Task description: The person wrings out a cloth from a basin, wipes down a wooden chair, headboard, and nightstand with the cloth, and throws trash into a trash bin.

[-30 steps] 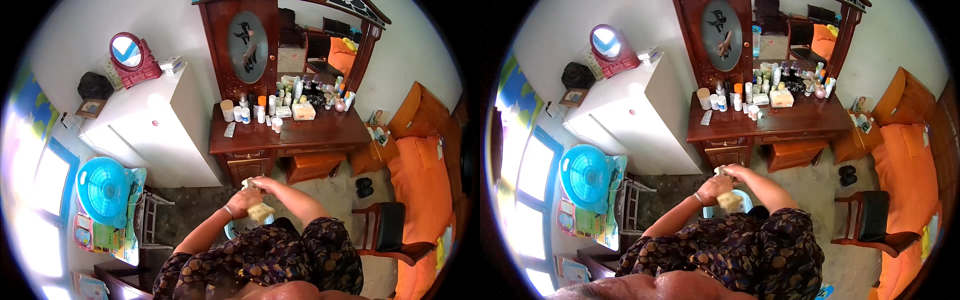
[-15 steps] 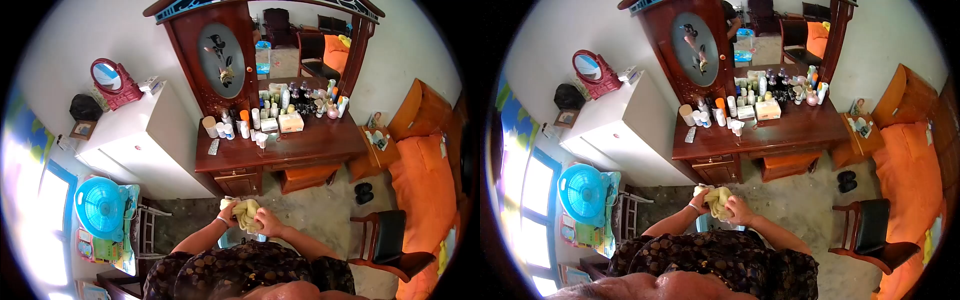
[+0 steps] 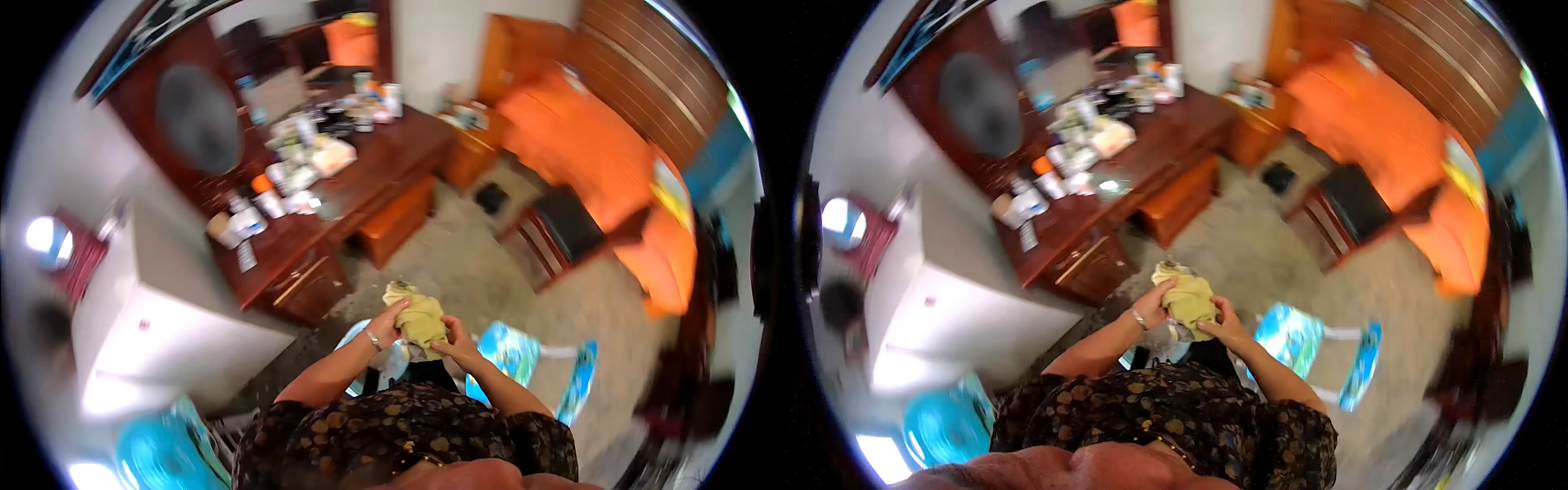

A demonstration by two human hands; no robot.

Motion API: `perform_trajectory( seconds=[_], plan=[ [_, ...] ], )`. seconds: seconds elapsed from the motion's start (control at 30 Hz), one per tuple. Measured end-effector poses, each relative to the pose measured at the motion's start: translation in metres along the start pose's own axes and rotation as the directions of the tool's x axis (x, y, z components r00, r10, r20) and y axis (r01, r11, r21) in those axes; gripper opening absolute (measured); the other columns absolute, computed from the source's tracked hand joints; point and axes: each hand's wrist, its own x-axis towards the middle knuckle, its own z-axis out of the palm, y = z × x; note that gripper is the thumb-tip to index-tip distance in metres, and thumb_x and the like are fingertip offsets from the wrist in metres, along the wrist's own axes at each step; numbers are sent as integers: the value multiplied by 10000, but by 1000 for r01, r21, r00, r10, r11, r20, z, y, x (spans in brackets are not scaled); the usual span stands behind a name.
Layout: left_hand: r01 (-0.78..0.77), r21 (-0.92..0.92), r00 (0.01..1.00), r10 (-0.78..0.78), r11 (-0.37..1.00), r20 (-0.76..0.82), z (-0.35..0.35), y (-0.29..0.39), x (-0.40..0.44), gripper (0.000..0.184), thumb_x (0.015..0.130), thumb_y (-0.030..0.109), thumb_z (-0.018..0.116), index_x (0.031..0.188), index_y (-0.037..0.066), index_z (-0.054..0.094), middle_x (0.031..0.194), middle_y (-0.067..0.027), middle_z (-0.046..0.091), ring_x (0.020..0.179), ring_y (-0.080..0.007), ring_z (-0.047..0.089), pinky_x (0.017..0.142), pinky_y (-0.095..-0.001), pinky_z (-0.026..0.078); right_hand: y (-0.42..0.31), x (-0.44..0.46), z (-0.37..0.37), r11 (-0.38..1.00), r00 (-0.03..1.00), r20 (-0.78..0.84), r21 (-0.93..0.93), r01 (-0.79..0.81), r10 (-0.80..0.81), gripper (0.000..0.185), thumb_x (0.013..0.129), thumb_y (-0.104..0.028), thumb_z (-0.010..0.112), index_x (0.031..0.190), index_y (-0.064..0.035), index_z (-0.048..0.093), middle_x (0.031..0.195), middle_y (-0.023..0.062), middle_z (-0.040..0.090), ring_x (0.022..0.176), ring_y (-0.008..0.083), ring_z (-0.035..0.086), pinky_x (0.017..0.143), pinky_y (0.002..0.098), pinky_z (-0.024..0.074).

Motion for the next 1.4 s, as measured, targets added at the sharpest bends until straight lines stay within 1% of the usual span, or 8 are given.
perform_trajectory(
  seconds=[0.17,0.27,0.5,0.8,0.9,1.13,1.23,1.4],
  plan=[
    [147,250,976,-181,957,118,40,-55,-38,445,926,344,601,1289,102,514,1204,-74,612,1085,-209,605,881,-374,505,31,-117,20,980,972,-227,197,-11,56,613,810,-126,736,1290,-60,360,1232,73,481,1161,170,467,1012,323,370],
    [301,397,948,-318,867,-25,54,-80,-46,438,912,353,623,1274,126,527,1169,-54,617,995,-193,619,814,-347,496,29,-177,34,969,951,-300,245,5,71,506,823,-153,722,1221,-71,422,1156,51,516,1112,150,480,979,313,387],
    [450,380,825,-539,808,168,104,-156,-45,518,941,500,488,1280,111,521,1264,-85,571,1161,-268,544,968,-487,420,26,-280,39,920,889,-458,347,184,-5,409,822,-139,714,1158,-108,483,1112,16,521,1066,128,488,926,278,403],
    [499,571,745,-659,652,102,165,-305,-6,357,970,303,501,1206,42,564,1171,-111,632,1058,-251,629,921,-398,520,43,-418,-2,952,797,-554,25,306,-242,378,806,-60,719,1131,-121,536,1110,-12,531,1041,109,500,899,277,431],
    [481,644,677,-719,595,159,240,-373,-22,362,962,288,519,1219,35,552,1192,-114,621,1061,-244,630,913,-377,529,65,-490,-39,877,719,-685,267,399,-118,370,841,-99,692,1174,-108,530,1109,4,551,1025,123,523,889,285,448],
    [488,780,509,-854,390,109,382,-530,-31,428,971,347,513,1257,28,520,1216,-118,600,1111,-236,595,970,-382,478,111,-640,-96,714,387,-904,392,580,182,424,922,-208,614,1283,-75,435,1165,74,552,1057,153,527,897,304,453],
    [423,800,506,-843,426,181,412,-578,-26,438,958,325,545,1264,14,504,1227,-117,590,1143,-237,569,1002,-388,447,135,-665,-106,879,282,-937,303,367,206,452,939,-233,593,1307,-65,390,1162,87,548,1052,165,528,894,315,455],
    [429,881,357,-933,197,35,433,-641,8,453,963,322,534,1283,4,488,1245,-124,580,1142,-246,569,1002,-403,445,154,-701,-134,750,246,-928,371,548,279,402,942,-257,583,1257,-49,447,1109,77,571,992,150,558,840,311,480]
  ],
)
